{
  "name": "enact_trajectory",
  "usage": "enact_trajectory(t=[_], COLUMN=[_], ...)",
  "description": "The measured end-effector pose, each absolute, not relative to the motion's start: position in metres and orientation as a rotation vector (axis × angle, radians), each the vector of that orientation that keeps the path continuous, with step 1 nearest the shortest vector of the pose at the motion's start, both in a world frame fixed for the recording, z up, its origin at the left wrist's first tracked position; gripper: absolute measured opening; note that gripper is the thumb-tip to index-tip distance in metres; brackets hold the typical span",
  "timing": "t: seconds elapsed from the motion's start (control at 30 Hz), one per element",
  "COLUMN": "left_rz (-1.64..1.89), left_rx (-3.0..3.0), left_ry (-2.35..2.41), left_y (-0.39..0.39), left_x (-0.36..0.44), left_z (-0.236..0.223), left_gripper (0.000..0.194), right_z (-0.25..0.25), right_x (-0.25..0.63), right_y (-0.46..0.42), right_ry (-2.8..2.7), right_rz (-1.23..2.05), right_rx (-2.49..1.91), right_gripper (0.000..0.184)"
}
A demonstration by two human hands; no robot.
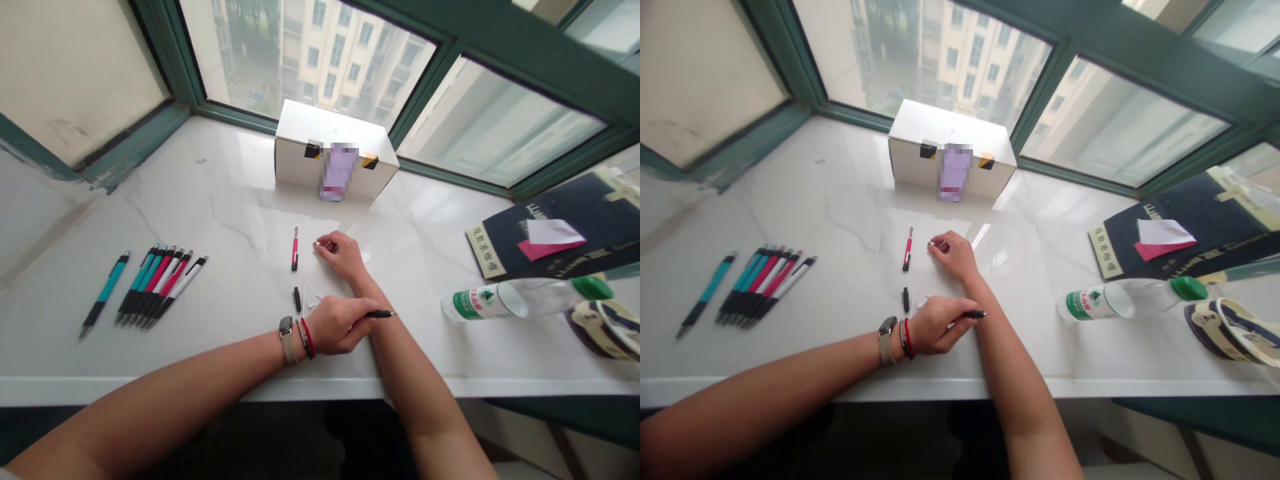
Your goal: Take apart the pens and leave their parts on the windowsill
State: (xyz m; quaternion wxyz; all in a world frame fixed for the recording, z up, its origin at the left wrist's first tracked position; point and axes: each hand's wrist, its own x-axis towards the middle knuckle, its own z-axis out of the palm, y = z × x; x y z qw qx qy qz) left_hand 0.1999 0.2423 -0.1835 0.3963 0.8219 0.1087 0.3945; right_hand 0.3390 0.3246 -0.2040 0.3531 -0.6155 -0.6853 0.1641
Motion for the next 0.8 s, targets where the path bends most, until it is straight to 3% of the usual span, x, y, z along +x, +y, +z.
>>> enact_trajectory(t=[0.23,0.8], left_rz=[0.918,0.851], left_rx=[2.024,1.906], left_ry=[0.318,0.412], left_y=[0.249,0.252], left_x=[0.200,0.199], left_z=[-0.184,-0.180], left_gripper=[0.024,0.022], right_z=[-0.206,-0.204], right_x=[0.337,0.323], right_y=[0.326,0.359], right_ry=[-1.750,-1.819], right_rz=[0.474,0.396], right_rx=[-1.639,-1.734], right_gripper=[0.019,0.014])
